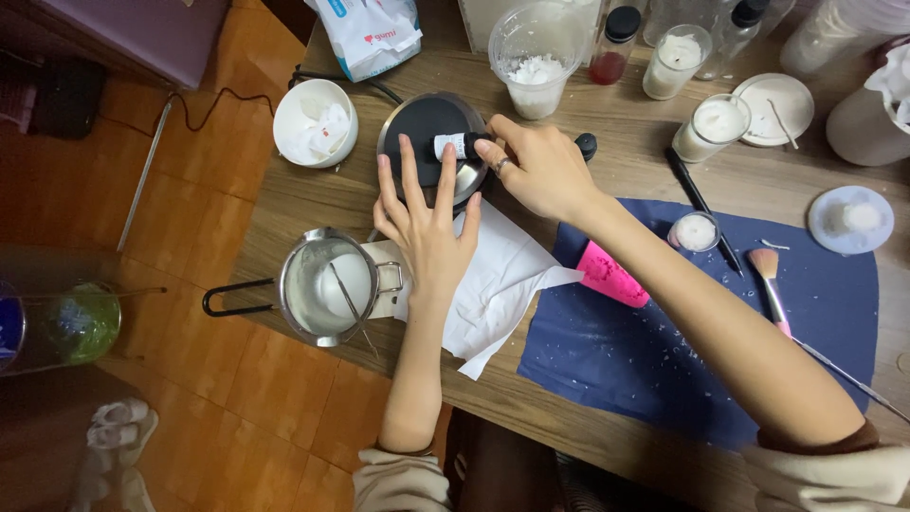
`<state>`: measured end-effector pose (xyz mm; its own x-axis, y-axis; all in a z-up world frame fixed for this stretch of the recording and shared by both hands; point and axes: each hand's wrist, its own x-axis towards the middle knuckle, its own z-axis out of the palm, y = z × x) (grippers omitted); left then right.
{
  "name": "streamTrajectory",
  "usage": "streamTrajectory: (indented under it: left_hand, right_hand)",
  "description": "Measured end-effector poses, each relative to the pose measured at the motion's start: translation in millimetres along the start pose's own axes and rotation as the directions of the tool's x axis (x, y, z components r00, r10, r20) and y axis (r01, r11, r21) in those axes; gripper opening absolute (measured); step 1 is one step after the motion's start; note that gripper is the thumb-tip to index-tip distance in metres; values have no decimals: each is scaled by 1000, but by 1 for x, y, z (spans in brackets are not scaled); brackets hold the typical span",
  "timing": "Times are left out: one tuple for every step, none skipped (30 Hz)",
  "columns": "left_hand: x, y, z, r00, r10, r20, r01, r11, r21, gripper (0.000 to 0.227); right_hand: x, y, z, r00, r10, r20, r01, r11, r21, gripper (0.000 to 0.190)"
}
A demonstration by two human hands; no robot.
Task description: Cleaning and trimming a small decorative wax item using a brush and a metal tool, then applying a liquid from a small bottle.
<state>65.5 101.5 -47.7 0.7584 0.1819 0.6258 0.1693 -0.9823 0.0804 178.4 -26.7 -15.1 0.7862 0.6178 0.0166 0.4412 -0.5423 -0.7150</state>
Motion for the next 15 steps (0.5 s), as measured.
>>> streamTrajectory:
  left_hand:
    - [0,0,0,1000,-1,1,1,1000,-3,53]
    - [0,1,-1,1000,-2,3,2,1000,-6,53]
    - [0,0,-1,1000,-2,3,2,1000,-6,53]
    - [0,0,0,1000,0,-3,0,1000,-6,53]
    - [0,0,0,1000,1,-9,-1,1000,-6,53]
    - [0,0,1,1000,2,-10,-2,1000,-6,53]
    - [0,0,1,1000,3,-26,-4,1000,-12,53]
    - [1,0,1,999,5,-43,-6,1000,-18,53]
    - [-1,0,2,999,7,-45,-8,1000,-18,53]
    - [-2,-1,3,995,17,-98,-19,1000,-22,51]
    - [-2,-2,4,988,27,-150,-31,999,-26,51]
    - [-3,1,3,987,28,-156,-32,999,-23,51]
    - [-4,4,1,973,55,-225,-70,996,-60,52]
    - [-5,8,0,953,78,-294,-112,989,-98,55]
    - [-5,16,-5,951,79,-298,-113,989,-99,55]
  right_hand:
    - [0,-1,0,1000,1,2,-1,1000,3,26]
    - [-1,-1,-1,1000,3,5,-3,1000,6,27]
    - [0,-1,-1,1000,4,5,-4,1000,7,27]
    - [0,0,0,1000,1,7,-1,1000,6,27]
    - [0,0,0,1000,-2,9,2,1000,6,27]
    - [0,0,0,1000,-2,8,2,1000,6,27]
    - [0,0,0,1000,-3,2,3,1000,25,27]
    - [0,-1,0,1000,-4,-4,4,999,43,27]
    - [0,2,0,1000,-4,-6,4,999,43,27]
    - [0,4,0,1000,-15,-21,17,994,108,31]
    - [0,5,-1,999,-25,-36,31,985,172,34]
    - [-7,3,-8,999,-30,-39,36,985,171,34]
    - [-13,1,-14,998,-41,-38,48,979,198,37]
    - [-21,0,-22,998,-49,-38,57,973,223,42]
    - [-30,0,-28,998,-51,-42,59,974,220,42]
